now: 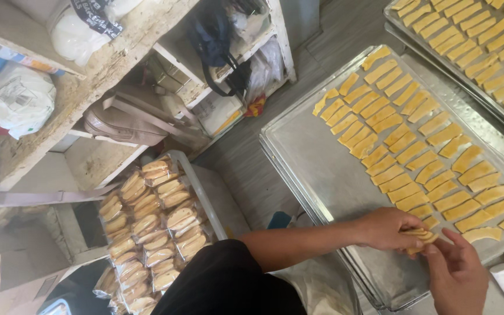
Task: The person cuts a long strip of layered dough into small rectangular pieces using a knife. They then separate the pieces and arrange them in rows on a metal baking tray.
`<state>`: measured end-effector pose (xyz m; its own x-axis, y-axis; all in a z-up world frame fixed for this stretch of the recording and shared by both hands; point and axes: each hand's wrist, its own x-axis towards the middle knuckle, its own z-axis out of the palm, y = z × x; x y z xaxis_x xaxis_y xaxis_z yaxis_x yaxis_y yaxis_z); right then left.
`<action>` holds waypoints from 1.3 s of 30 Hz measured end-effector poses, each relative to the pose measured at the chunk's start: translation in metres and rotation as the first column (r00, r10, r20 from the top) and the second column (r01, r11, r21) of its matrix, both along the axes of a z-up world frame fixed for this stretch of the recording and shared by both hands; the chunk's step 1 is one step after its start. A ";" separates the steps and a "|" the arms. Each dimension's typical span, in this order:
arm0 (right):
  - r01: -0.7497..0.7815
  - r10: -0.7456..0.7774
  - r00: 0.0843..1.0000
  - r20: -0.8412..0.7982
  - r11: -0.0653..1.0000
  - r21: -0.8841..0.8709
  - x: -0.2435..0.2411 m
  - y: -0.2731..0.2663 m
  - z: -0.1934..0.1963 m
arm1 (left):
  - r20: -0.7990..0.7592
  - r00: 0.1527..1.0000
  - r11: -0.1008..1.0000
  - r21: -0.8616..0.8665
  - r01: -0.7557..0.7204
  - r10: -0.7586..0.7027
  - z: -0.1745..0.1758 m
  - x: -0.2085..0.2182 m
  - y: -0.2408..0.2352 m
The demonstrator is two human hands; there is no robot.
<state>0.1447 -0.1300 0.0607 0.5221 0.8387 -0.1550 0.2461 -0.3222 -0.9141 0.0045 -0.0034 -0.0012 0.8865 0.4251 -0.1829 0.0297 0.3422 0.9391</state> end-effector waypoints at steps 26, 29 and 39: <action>0.043 -0.028 0.855 0.519 0.999 -0.016 0.106 -0.056 -0.124 | 0.120 0.991 0.939 -0.331 0.089 -0.051 -0.039 0.050 -0.034; -0.012 0.013 0.997 0.070 1.000 -0.023 0.084 -0.055 -0.085 | 0.099 0.995 0.960 -0.276 0.046 -0.019 -0.029 0.053 -0.047; 0.076 -0.052 0.979 0.196 0.991 -0.114 0.002 -0.054 0.038 | -0.089 0.996 0.998 0.061 0.016 -0.011 0.044 0.011 -0.046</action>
